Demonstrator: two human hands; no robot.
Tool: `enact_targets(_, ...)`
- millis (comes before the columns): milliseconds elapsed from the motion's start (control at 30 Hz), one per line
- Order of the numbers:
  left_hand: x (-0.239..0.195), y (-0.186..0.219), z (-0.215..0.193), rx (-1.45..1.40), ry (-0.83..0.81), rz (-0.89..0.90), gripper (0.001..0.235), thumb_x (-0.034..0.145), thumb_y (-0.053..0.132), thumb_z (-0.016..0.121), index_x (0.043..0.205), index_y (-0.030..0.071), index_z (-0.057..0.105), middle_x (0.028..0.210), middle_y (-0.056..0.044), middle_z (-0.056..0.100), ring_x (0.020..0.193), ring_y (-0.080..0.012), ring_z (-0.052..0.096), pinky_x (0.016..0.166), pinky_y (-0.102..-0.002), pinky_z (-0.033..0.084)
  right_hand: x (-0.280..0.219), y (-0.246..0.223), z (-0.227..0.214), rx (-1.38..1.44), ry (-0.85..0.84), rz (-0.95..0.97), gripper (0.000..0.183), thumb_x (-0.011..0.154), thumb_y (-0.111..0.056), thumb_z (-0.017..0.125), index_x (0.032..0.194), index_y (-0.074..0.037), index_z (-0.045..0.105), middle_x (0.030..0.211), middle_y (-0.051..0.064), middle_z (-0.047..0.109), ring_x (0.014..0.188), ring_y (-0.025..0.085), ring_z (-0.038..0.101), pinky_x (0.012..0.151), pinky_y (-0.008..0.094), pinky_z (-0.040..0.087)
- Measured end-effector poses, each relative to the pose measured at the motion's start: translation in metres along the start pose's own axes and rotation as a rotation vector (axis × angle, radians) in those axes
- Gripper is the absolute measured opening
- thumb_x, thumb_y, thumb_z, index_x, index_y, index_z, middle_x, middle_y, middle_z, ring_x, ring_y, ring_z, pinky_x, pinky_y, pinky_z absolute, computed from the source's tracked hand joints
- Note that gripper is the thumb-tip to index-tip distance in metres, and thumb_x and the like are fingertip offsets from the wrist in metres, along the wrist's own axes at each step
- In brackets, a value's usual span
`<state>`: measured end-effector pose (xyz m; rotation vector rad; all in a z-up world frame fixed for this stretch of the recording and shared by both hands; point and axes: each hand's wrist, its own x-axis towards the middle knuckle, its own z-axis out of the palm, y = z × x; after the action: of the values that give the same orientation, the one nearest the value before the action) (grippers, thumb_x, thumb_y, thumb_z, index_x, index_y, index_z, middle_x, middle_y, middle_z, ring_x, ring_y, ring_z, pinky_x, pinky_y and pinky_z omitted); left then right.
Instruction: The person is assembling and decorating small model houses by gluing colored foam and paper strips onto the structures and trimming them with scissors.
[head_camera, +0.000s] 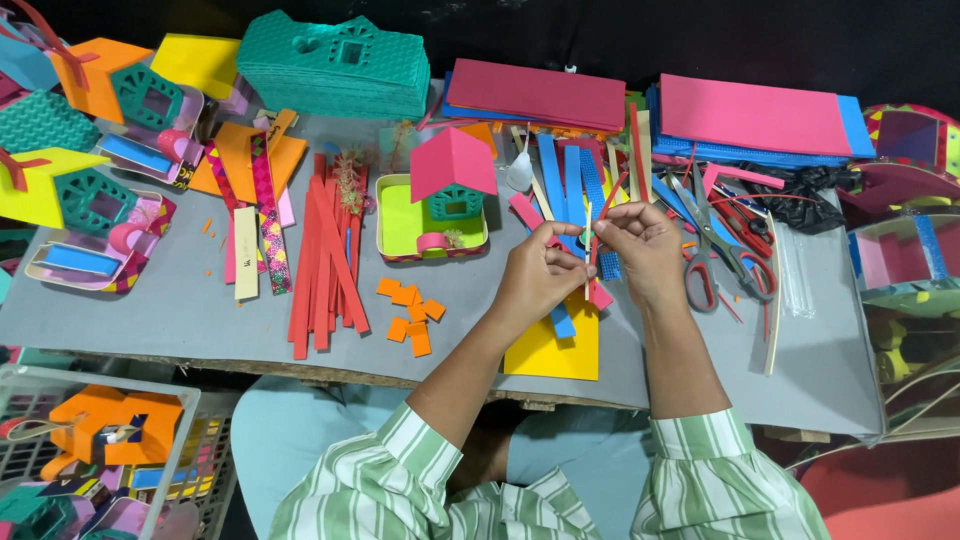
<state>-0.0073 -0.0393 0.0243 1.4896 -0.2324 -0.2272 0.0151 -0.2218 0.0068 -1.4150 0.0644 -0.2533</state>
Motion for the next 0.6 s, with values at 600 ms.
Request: enact_targets(600,0.002,-0.009,0.001,-0.052,-0.005,0.007,0.051,0.081,0.002,0.071,0.13,0.01,0.062,0.093,-0.019,0.075,0.081,-0.0209,0.076,0.071,-0.031,0.063,-0.003,-0.006,0.002,-0.015,-0.006,-0.006,0.028,0.085,-0.003,0.084,0.107,-0.001,0.067,0.088,0.009,0.073,0.075,0.011,0.074,0.065,0.023,0.062)
